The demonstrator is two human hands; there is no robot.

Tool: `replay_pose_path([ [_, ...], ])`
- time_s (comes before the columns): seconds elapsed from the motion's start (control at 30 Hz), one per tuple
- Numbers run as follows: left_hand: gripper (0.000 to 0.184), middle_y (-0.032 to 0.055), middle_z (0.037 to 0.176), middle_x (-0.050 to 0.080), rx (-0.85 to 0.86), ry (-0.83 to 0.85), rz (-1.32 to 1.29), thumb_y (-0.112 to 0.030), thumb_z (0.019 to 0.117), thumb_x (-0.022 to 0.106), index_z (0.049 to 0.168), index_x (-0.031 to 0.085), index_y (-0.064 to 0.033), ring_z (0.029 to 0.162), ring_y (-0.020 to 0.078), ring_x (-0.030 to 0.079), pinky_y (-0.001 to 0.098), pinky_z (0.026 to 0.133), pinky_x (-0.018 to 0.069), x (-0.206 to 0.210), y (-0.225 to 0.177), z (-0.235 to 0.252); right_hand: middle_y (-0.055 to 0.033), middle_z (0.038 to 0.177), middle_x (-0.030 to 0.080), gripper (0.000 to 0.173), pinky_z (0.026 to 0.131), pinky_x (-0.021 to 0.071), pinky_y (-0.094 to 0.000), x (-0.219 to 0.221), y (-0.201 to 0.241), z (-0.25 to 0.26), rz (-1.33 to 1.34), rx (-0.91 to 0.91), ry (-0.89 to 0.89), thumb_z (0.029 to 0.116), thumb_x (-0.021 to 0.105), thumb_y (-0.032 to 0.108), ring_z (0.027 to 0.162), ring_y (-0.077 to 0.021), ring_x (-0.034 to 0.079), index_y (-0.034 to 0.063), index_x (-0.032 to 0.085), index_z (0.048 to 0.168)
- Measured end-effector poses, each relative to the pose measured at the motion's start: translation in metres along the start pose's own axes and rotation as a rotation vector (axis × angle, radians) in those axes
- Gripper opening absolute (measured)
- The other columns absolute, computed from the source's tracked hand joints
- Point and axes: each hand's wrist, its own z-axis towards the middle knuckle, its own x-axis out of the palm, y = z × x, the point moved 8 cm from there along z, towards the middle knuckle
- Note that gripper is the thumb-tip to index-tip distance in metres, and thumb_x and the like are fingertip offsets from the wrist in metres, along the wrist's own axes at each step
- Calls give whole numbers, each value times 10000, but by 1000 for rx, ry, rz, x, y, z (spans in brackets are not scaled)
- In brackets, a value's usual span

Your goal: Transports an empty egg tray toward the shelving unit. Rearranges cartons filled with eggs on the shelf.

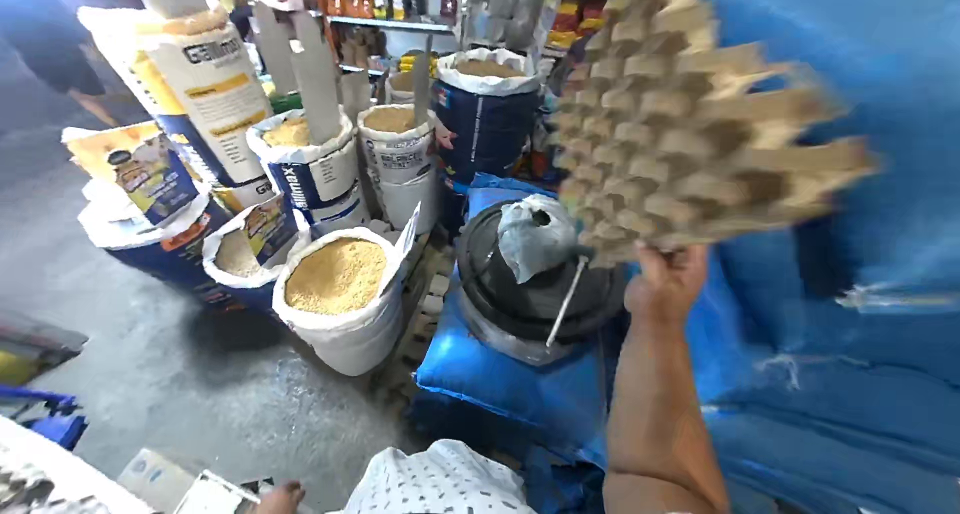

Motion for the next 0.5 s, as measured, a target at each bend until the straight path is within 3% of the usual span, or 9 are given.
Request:
replay_pose_path([
  [0.03,439,238,1292,670,-6,-21,-101,-372,1060,525,1345,652,-63,1244,425,614,651,1059,444,-7,-10,5,19,1152,647,425,921,579,-328,12,0,1,200,70,-21,940,484,-1,1043,-78,659,71,453,1358],
  [0.1,438,225,1334,650,-14,-65,-273,-348,1057,549,1376,625,-58,1280,397,598,609,1094,436,-27,-50,-8,54,1011,691,271,849,601,-342,47,-11,-2,452,259,-13,991,373,68,944,-80,689,150,528,1198],
  [0.17,442,212,1364,636,43,-118,-465,-329,1065,548,1402,598,-47,1289,368,597,563,1117,433,-50,-102,-32,32,971,692,279,864,594,-340,92,-21,-16,544,410,138,1057,289,135,940,-87,686,131,554,1143],
  [0.23,456,223,1342,630,162,-175,-803,-316,1101,473,1431,543,-9,1204,338,633,502,1054,487,-72,-149,-59,49,913,678,299,823,598,-296,135,-33,-40,541,535,296,1087,254,147,884,-55,678,118,550,1114],
  [0.3,525,201,1371,616,294,-198,-1180,-363,1132,301,1482,465,-8,1194,295,646,449,1020,525,-90,-180,-86,51,882,673,315,791,599,-284,180,-43,-75,594,670,467,1078,228,143,844,-55,675,108,541,1094],
  [0.4,673,163,1301,636,404,-291,-1591,-470,1117,96,1505,405,-15,1097,233,669,394,945,551,-118,-186,-116,76,871,715,384,792,618,-275,236,-53,-142,759,955,690,1091,187,190,849,-44,704,174,568,1044],
  [0.43,698,161,1305,637,433,-343,-1690,-481,1109,57,1512,390,-19,1090,232,674,394,936,555,-126,-178,-124,74,897,729,373,805,623,-289,249,-54,-164,767,1015,765,1086,208,193,872,-50,712,181,580,1067],
  [0.5,720,174,1348,624,471,-470,-1836,-487,1094,13,1537,342,-25,1113,251,678,411,940,559,-131,-155,-142,58,965,690,271,813,619,-324,273,-56,-205,634,1020,920,1055,258,162,902,-70,698,144,489,1195],
])
